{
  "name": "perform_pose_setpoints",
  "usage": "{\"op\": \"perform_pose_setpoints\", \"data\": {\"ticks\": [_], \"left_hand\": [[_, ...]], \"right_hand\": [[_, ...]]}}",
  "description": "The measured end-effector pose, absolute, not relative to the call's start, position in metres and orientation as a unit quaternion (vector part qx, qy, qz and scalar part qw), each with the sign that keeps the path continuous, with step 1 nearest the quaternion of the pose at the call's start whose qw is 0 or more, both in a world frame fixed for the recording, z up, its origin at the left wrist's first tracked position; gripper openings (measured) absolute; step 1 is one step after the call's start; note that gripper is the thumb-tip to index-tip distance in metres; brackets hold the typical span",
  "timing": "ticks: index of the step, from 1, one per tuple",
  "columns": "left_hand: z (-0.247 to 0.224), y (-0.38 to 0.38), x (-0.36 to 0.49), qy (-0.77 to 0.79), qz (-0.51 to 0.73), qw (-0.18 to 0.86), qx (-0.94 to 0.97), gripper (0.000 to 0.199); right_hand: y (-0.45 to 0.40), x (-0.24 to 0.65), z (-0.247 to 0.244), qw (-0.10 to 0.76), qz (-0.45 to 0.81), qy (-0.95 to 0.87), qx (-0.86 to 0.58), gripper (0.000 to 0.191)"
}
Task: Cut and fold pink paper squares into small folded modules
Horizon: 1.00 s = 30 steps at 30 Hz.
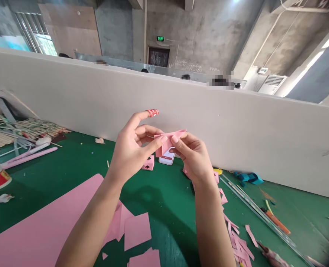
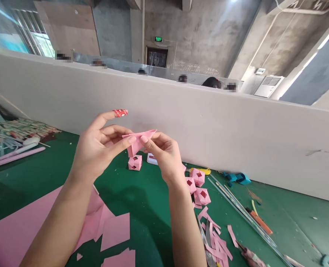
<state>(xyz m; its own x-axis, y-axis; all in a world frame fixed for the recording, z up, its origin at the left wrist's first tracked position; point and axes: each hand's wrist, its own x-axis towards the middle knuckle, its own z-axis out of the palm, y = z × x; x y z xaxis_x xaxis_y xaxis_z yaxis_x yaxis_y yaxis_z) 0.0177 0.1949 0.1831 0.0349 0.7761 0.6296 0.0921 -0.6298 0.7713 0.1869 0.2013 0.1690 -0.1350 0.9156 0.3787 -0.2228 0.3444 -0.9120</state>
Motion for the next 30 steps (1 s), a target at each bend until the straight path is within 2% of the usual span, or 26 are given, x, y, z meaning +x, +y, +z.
{"op": "perform_pose_setpoints", "data": {"ticks": [12, 30], "left_hand": [[0.1831, 0.1947, 0.0204, 0.329, 0.619, 0.288, 0.652, 0.053], [0.1843, 0.1954, 0.0177, 0.332, 0.649, 0.283, 0.623, 0.044]], "right_hand": [[0.2035, 0.1878, 0.1693, 0.637, 0.46, -0.539, -0.305, 0.018], [0.2058, 0.1813, 0.1673, 0.638, 0.532, -0.478, -0.285, 0.016]]}}
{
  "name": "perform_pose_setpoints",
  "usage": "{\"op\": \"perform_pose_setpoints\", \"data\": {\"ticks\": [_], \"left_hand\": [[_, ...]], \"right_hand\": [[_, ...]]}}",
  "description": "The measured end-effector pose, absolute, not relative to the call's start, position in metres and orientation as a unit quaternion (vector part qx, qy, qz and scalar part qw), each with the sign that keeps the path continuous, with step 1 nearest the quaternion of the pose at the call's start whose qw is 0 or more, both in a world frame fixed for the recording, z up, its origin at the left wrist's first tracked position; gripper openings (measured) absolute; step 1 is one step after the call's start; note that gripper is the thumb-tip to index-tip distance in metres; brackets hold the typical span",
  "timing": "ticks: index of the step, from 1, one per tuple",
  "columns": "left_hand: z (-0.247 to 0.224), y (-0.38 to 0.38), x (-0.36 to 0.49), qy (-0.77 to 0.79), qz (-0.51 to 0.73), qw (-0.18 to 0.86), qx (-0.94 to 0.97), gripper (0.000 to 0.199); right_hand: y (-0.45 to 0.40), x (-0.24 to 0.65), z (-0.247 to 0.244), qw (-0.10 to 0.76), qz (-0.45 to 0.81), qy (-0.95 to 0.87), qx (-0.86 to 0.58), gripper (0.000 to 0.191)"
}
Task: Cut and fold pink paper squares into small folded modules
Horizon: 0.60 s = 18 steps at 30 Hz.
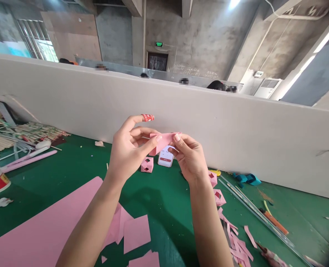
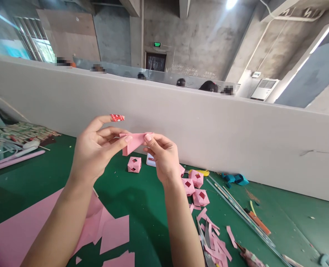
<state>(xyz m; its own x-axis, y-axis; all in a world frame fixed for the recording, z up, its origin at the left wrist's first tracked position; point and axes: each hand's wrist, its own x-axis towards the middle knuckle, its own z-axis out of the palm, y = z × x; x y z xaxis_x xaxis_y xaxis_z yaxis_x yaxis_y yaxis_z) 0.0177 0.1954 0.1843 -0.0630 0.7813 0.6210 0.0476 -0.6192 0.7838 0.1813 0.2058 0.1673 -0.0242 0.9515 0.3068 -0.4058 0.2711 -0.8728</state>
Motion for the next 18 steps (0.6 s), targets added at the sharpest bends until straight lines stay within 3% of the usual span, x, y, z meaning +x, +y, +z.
{"op": "perform_pose_setpoints", "data": {"ticks": [18], "left_hand": [[0.1858, 0.1993, 0.0131, 0.327, 0.643, 0.3, 0.624, 0.045]], "right_hand": [[0.2036, 0.1767, 0.1661, 0.647, 0.539, -0.473, -0.261, 0.019]]}}
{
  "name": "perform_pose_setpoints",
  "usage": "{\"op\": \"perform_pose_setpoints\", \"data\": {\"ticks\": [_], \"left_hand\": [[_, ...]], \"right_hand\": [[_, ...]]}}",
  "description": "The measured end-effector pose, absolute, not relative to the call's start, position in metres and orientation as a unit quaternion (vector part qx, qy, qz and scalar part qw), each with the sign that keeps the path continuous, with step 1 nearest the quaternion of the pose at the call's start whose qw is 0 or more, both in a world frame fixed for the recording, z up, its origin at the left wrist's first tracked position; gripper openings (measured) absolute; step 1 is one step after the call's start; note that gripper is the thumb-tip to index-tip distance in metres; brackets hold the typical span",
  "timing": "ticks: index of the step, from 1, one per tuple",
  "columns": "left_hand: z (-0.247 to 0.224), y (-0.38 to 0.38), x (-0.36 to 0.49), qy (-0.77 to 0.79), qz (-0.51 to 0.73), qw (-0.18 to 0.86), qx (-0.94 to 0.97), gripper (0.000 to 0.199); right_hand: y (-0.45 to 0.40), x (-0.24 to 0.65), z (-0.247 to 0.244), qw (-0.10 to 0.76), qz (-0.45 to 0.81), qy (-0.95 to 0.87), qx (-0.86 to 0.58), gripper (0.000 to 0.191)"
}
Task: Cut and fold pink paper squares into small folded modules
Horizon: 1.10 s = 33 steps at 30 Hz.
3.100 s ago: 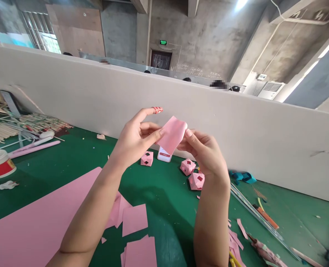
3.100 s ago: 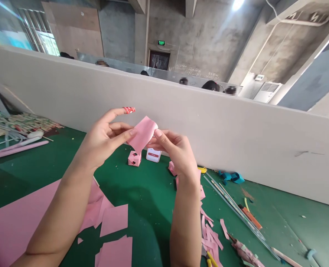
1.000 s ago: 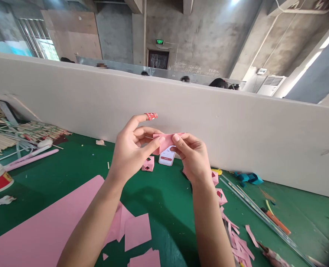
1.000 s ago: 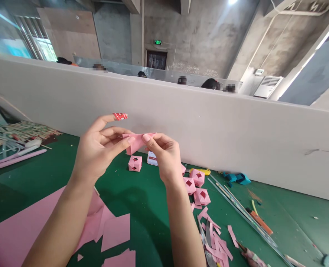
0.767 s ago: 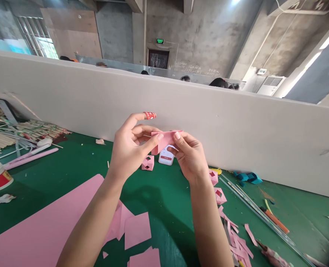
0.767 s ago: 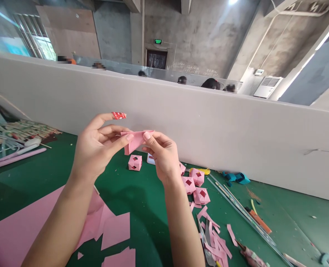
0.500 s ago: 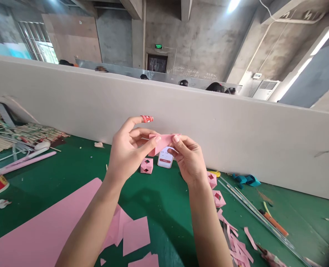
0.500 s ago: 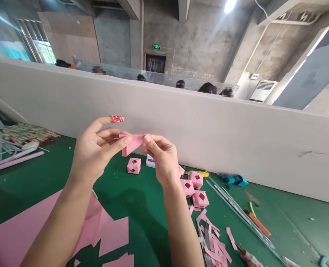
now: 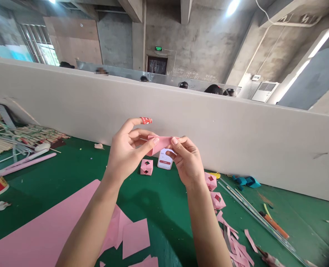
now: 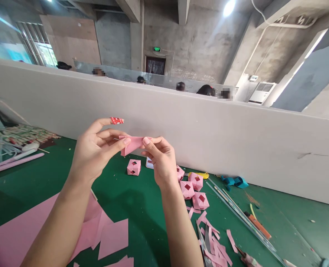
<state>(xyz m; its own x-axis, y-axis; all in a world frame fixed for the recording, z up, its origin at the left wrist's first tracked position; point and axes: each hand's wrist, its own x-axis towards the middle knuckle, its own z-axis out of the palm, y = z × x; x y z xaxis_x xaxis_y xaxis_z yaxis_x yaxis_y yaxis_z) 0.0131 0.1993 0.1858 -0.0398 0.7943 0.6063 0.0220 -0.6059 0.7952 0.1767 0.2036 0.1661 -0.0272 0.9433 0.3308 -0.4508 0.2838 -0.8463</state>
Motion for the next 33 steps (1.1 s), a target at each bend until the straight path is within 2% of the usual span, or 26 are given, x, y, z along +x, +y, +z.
{"op": "perform_pose_setpoints", "data": {"ticks": [12, 18, 27, 33], "left_hand": [[0.186, 0.2, 0.01, 0.329, 0.635, 0.291, 0.636, 0.047], [0.187, 0.203, 0.008, 0.327, 0.633, 0.299, 0.634, 0.047], [0.186, 0.205, 0.004, 0.323, 0.62, 0.315, 0.642, 0.048], [0.186, 0.205, 0.002, 0.325, 0.615, 0.323, 0.641, 0.052]], "right_hand": [[0.204, 0.178, 0.167, 0.654, 0.509, -0.489, -0.273, 0.018], [0.199, 0.176, 0.168, 0.648, 0.504, -0.506, -0.263, 0.027], [0.201, 0.179, 0.168, 0.653, 0.455, -0.539, -0.274, 0.018], [0.2, 0.178, 0.168, 0.671, 0.426, -0.541, -0.274, 0.025]]}}
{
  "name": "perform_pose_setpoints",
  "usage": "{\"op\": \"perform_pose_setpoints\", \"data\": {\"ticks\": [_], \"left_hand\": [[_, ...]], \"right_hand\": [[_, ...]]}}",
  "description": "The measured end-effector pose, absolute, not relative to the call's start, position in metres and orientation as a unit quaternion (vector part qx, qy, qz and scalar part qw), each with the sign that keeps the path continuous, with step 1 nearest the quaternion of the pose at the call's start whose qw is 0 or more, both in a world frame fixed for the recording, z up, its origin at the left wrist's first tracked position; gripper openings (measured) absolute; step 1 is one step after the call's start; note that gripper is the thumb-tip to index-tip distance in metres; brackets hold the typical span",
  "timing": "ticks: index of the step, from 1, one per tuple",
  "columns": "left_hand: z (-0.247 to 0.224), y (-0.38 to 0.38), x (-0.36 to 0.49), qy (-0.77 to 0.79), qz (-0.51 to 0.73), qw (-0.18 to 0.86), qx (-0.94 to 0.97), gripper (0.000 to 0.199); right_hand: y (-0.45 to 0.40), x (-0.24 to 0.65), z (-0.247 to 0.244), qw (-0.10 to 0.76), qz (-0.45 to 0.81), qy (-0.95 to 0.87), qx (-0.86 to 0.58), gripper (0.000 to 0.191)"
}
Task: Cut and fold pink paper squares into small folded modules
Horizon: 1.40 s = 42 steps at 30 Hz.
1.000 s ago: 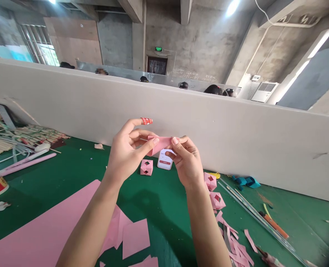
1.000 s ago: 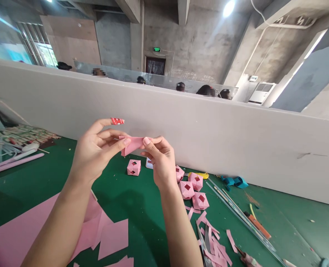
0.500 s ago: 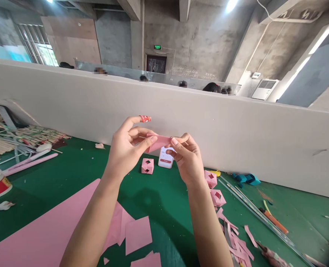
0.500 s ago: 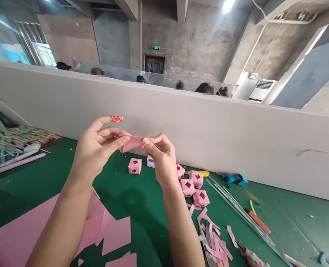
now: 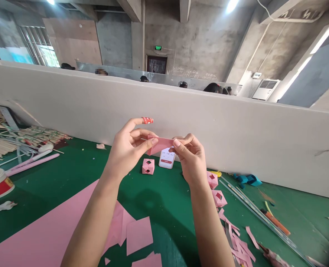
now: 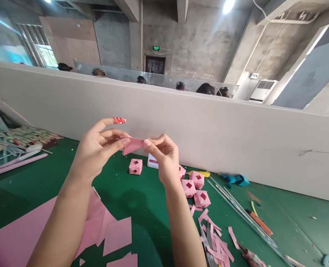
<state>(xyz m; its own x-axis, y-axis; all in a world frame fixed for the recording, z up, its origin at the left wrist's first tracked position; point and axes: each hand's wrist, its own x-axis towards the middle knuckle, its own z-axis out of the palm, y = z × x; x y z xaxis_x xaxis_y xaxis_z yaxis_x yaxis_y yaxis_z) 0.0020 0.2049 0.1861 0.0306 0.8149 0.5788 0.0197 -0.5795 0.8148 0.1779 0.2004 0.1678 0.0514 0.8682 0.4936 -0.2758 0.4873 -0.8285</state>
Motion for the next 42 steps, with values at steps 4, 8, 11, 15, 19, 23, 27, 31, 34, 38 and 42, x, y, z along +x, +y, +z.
{"op": "perform_pose_setpoints", "data": {"ticks": [4, 8, 11, 15, 19, 23, 27, 31, 34, 38, 42], "left_hand": [[0.186, 0.204, 0.002, 0.327, 0.623, 0.315, 0.637, 0.052], [0.186, 0.205, 0.003, 0.328, 0.621, 0.312, 0.64, 0.05], [0.186, 0.204, 0.004, 0.332, 0.613, 0.313, 0.645, 0.047], [0.185, 0.204, 0.005, 0.327, 0.61, 0.316, 0.649, 0.046], [0.185, 0.204, 0.005, 0.327, 0.609, 0.321, 0.648, 0.047], [0.186, 0.203, 0.005, 0.324, 0.611, 0.326, 0.644, 0.047], [0.186, 0.203, 0.006, 0.324, 0.609, 0.325, 0.646, 0.045], [0.186, 0.202, 0.008, 0.323, 0.612, 0.324, 0.645, 0.044], [0.186, 0.202, 0.011, 0.316, 0.619, 0.332, 0.638, 0.042], [0.186, 0.202, 0.013, 0.31, 0.628, 0.338, 0.629, 0.043], [0.186, 0.203, 0.012, 0.311, 0.626, 0.341, 0.629, 0.043]], "right_hand": [[0.199, 0.178, 0.169, 0.665, 0.398, -0.56, -0.293, 0.021], [0.198, 0.179, 0.17, 0.639, 0.374, -0.586, -0.33, 0.019], [0.198, 0.179, 0.17, 0.641, 0.364, -0.587, -0.335, 0.021], [0.2, 0.178, 0.168, 0.653, 0.361, -0.58, -0.326, 0.027], [0.2, 0.178, 0.168, 0.652, 0.368, -0.578, -0.326, 0.028], [0.2, 0.18, 0.168, 0.647, 0.378, -0.579, -0.322, 0.027], [0.2, 0.179, 0.167, 0.648, 0.371, -0.577, -0.331, 0.028], [0.202, 0.179, 0.167, 0.655, 0.361, -0.576, -0.331, 0.027], [0.202, 0.181, 0.167, 0.661, 0.361, -0.569, -0.331, 0.023], [0.202, 0.185, 0.168, 0.668, 0.354, -0.563, -0.335, 0.02], [0.201, 0.188, 0.17, 0.663, 0.352, -0.573, -0.328, 0.017]]}}
